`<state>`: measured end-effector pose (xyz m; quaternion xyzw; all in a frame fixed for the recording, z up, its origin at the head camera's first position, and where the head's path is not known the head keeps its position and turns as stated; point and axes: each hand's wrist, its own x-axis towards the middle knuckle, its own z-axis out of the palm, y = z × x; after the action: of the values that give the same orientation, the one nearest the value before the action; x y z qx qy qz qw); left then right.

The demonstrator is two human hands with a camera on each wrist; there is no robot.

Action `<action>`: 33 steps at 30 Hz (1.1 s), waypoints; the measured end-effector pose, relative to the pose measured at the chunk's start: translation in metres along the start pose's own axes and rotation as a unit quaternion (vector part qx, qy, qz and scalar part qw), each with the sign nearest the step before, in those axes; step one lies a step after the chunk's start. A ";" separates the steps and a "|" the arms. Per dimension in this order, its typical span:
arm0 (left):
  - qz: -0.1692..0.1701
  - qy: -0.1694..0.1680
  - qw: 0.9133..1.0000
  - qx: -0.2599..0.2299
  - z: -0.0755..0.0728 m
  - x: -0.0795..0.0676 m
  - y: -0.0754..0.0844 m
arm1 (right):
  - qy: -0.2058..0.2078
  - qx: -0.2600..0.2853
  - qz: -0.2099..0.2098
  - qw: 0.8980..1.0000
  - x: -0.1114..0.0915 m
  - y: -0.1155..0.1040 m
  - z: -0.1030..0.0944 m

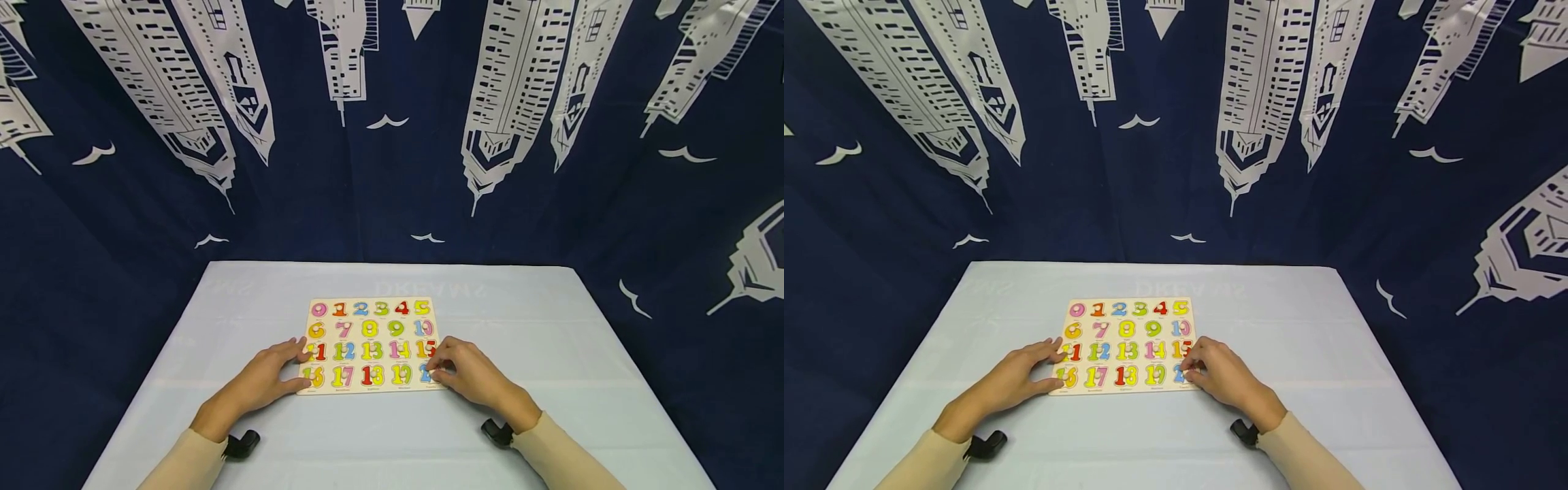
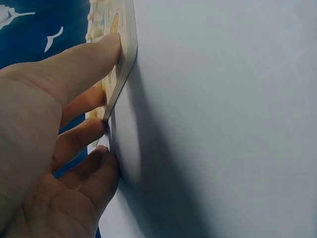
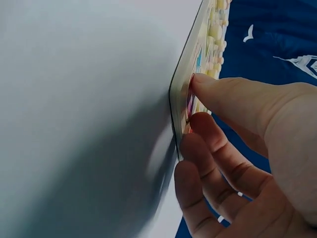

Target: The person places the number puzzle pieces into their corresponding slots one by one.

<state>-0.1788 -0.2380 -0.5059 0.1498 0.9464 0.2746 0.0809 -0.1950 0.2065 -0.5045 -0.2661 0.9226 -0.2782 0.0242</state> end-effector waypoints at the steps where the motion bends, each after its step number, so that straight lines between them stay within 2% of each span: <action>1: -0.001 0.001 1.000 0.000 0.000 0.000 0.000 | 0.001 0.003 0.000 1.000 0.000 0.000 0.000; 11: -0.005 0.010 1.000 -0.019 0.005 0.000 -0.009 | -0.008 0.015 -0.002 1.000 -0.004 0.002 0.001; 20: -0.006 0.020 1.000 -0.005 0.002 0.003 -0.013 | -0.001 0.007 -0.022 1.000 -0.012 0.005 0.001; 26: 0.002 0.020 1.000 0.011 0.000 0.006 -0.013 | 0.042 -0.005 0.003 0.999 -0.022 0.013 -0.006; 33: 0.029 0.061 0.997 0.024 -0.010 0.008 -0.018 | 0.121 -0.082 0.040 0.988 -0.028 0.034 -0.029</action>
<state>-0.1931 -0.2547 -0.5078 0.1625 0.9511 0.2625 0.0114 -0.1928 0.2588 -0.5010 -0.1943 0.9485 -0.2301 -0.0981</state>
